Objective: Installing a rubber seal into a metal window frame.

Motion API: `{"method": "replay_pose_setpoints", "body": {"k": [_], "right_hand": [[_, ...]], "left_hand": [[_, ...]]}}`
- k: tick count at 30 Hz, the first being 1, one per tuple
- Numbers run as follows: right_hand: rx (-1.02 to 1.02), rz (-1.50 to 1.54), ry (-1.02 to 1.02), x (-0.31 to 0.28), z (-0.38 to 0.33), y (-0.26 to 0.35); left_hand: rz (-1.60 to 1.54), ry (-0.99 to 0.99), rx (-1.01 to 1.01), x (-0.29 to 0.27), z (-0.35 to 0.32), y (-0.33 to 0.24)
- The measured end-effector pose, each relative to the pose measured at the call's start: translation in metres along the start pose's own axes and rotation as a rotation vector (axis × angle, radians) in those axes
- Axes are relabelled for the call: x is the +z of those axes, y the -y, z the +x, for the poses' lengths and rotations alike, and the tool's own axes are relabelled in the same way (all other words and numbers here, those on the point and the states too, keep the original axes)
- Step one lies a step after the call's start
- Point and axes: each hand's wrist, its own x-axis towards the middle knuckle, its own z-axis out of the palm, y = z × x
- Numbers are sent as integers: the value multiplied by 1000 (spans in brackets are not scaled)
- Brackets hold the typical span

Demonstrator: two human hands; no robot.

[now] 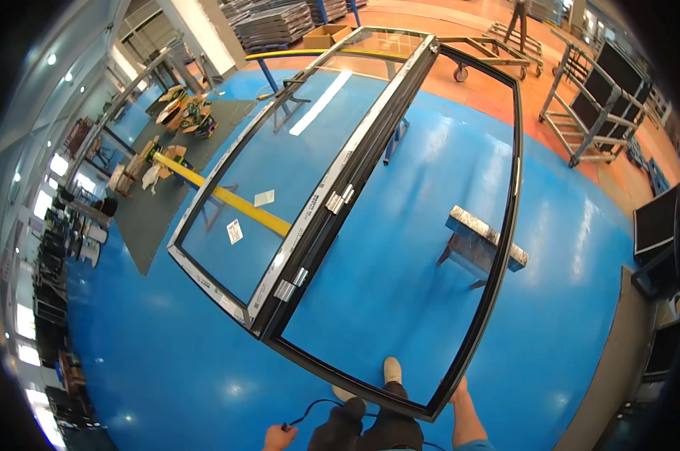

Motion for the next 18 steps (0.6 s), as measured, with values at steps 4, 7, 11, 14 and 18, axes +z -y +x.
{"method": "replay_pose_setpoints", "body": {"k": [4, 7, 11, 14, 18], "right_hand": [[-196, -163, -33, 3, -86, 27], [-385, -349, -277, 25, -179, 44], [-528, -552, -239, 52, -315, 77], [-914, -620, -78, 86, -386, 87], [-1277, -559, 283, 169, -454, 98]], "left_hand": [[-142, -60, 66, 13, 32, 37], [-125, -50, 48, 14, 62, 56], [-104, 13, 76, 13, 87, 73], [-84, 55, 114, 0, 113, 90], [-137, 68, 150, -19, 146, 129]]}}
